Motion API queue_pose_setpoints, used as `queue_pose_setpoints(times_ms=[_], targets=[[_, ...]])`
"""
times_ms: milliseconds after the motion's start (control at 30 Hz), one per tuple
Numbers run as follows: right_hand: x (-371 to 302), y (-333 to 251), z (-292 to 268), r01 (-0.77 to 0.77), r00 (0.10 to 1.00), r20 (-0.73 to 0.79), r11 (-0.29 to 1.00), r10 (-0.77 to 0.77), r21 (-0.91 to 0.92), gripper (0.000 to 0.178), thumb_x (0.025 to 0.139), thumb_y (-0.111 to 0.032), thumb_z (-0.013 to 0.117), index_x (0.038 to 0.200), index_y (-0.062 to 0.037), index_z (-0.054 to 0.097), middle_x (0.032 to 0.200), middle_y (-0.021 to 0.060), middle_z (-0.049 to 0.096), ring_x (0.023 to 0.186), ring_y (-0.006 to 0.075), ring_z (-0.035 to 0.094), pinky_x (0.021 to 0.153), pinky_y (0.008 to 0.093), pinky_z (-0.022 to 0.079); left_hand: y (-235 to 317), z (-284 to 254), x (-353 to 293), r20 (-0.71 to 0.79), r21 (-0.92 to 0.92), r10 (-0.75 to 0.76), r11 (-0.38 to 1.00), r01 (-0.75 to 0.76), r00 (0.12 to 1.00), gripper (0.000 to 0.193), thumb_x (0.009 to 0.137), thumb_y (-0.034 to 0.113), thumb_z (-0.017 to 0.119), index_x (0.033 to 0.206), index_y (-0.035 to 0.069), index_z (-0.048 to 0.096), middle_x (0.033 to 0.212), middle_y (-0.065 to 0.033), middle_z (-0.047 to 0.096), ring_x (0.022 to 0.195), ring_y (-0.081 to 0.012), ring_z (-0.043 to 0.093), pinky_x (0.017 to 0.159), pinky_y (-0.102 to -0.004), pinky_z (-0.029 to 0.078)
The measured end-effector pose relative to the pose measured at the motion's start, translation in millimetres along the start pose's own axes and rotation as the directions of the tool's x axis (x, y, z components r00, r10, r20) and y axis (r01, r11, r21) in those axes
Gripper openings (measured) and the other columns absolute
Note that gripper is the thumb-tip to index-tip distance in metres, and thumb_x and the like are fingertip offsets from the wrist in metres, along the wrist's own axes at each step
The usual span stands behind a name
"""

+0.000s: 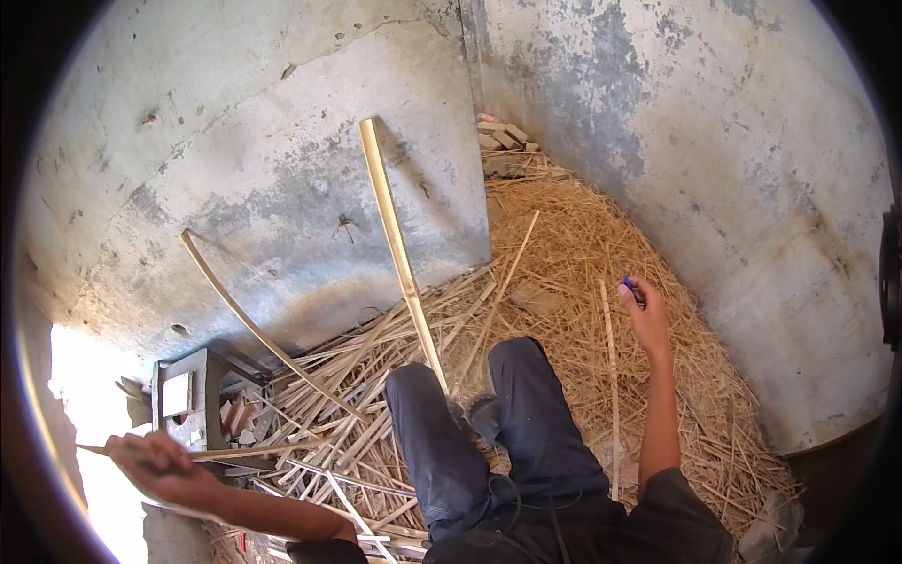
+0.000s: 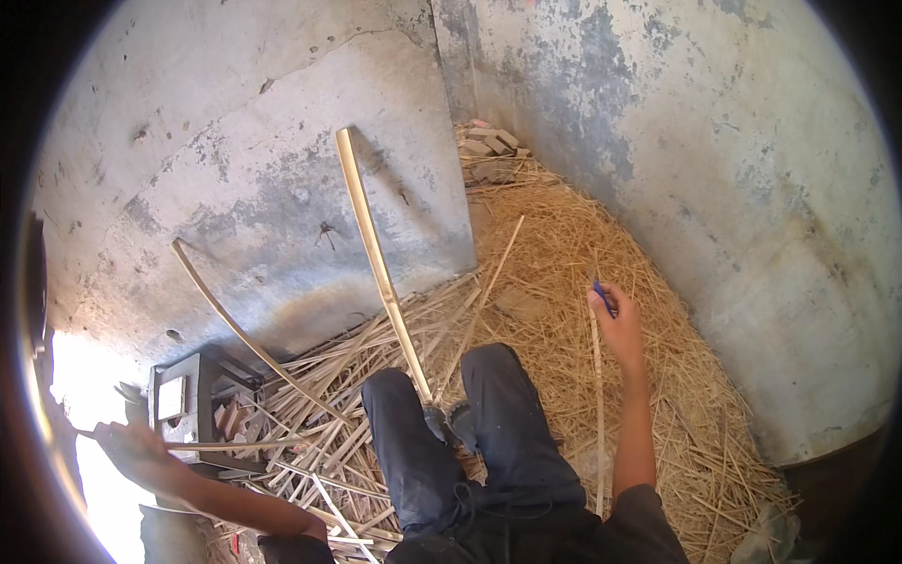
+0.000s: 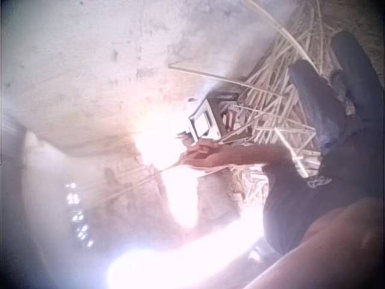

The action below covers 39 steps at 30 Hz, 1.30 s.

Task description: The person sits on a floor covered in straw and splits a long bamboo stalk into thin strips using a knife. They hold the bamboo against their leg and use the knife to shave and separate the material into uniform strips.

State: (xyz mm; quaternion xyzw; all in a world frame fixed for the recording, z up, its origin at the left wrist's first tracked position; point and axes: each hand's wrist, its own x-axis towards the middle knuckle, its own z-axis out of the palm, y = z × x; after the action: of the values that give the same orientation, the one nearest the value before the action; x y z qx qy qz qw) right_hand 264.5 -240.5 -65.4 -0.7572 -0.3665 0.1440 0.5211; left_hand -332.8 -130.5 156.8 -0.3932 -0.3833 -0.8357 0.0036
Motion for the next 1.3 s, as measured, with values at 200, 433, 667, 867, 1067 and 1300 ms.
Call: queue_pose_setpoints(times_ms=[200, 433, 667, 867, 1067, 1300], targets=[[-28.5, -46.0, 24.8, 0.048, 0.997, 0.051, 0.983, -0.058, 0.176, 0.025, 0.106, -0.025, 0.072, 0.121, -0.0054, 0.072, 0.085, -0.0019, 0.066, 0.076, 0.0073, 0.056, 0.071, 0.0278, 0.046, 8.3, -4.4, 5.2, -0.363, -0.425, 0.001, 0.890, -0.166, 0.932, 0.040, 0.111, 0.039, 0.064, 0.094, 0.005, 0.050, 0.075, 0.0008, 0.039, 0.062, -0.0096, 0.037, 0.061, -0.0252, 0.039], [-67.9, -76.4, 75.5, 0.039, 0.982, 0.137, 0.851, -0.129, 0.524, 0.038, 0.108, -0.023, 0.068, 0.141, -0.0053, 0.060, 0.079, 0.0007, 0.068, 0.064, 0.0040, 0.053, 0.061, 0.0234, 0.040, -46.5, 49.2, -88.8, 0.066, -0.553, -0.320, 0.777, 0.302, 0.945, 0.051, 0.119, 0.051, 0.032, 0.094, 0.011, 0.050, 0.091, -0.0071, 0.057, 0.098, -0.0218, 0.065, 0.101, -0.0398, 0.057], [-81.8, -76.7, 98.3, -0.122, 0.990, 0.141, 0.627, 0.019, 0.769, 0.050, 0.115, -0.039, 0.055, 0.151, -0.0031, 0.054, 0.080, 0.0034, 0.067, 0.049, -0.0009, 0.036, 0.044, 0.0184, 0.025, -57.3, 105.9, -215.4, 0.542, -0.681, -0.494, 0.217, 0.699, 0.680, 0.051, 0.118, 0.057, 0.024, 0.110, 0.010, 0.044, 0.106, -0.0114, 0.057, 0.106, -0.0271, 0.062, 0.107, -0.0434, 0.054], [-74.2, -64.2, 86.1, -0.069, 0.968, -0.055, 0.467, 0.246, 0.882, 0.038, 0.113, -0.037, 0.060, 0.131, -0.0036, 0.065, 0.070, -0.0049, 0.050, 0.048, 0.0010, 0.032, 0.042, 0.0213, 0.023, -27.1, 120.7, -270.6, 0.789, -0.452, -0.458, 0.019, 0.892, 0.409, 0.046, 0.116, 0.060, 0.031, 0.113, 0.016, 0.044, 0.114, -0.0134, 0.058, 0.118, -0.0303, 0.060, 0.117, -0.0508, 0.048], [-40.5, -8.2, 41.9, -0.019, 0.900, -0.175, 0.436, 0.400, 0.900, 0.031, 0.110, -0.036, 0.067, 0.120, -0.0063, 0.066, 0.069, -0.0052, 0.049, 0.045, 0.0024, 0.030, 0.042, 0.0219, 0.025, -50.8, 84.3, -275.6, 0.998, 0.056, -0.055, 0.579, 0.813, -0.030, 0.068, 0.109, 0.046, 0.065, 0.161, 0.012, 0.037, 0.156, -0.0159, 0.052, 0.147, -0.0273, 0.050, 0.123, -0.0502, 0.040], [-11.5, 33.7, -16.7, 0.036, 0.919, -0.225, 0.498, 0.325, 0.867, 0.028, 0.108, -0.035, 0.070, 0.116, -0.0080, 0.068, 0.072, -0.0052, 0.054, 0.044, 0.0018, 0.031, 0.040, 0.0210, 0.025, -51.3, 31.2, -197.3, 0.960, 0.170, -0.107, 0.957, 0.235, -0.260, 0.042, 0.088, 0.016, 0.090, 0.125, 0.004, 0.074, 0.127, -0.0150, 0.074, 0.124, -0.0293, 0.069, 0.107, -0.0457, 0.052]])
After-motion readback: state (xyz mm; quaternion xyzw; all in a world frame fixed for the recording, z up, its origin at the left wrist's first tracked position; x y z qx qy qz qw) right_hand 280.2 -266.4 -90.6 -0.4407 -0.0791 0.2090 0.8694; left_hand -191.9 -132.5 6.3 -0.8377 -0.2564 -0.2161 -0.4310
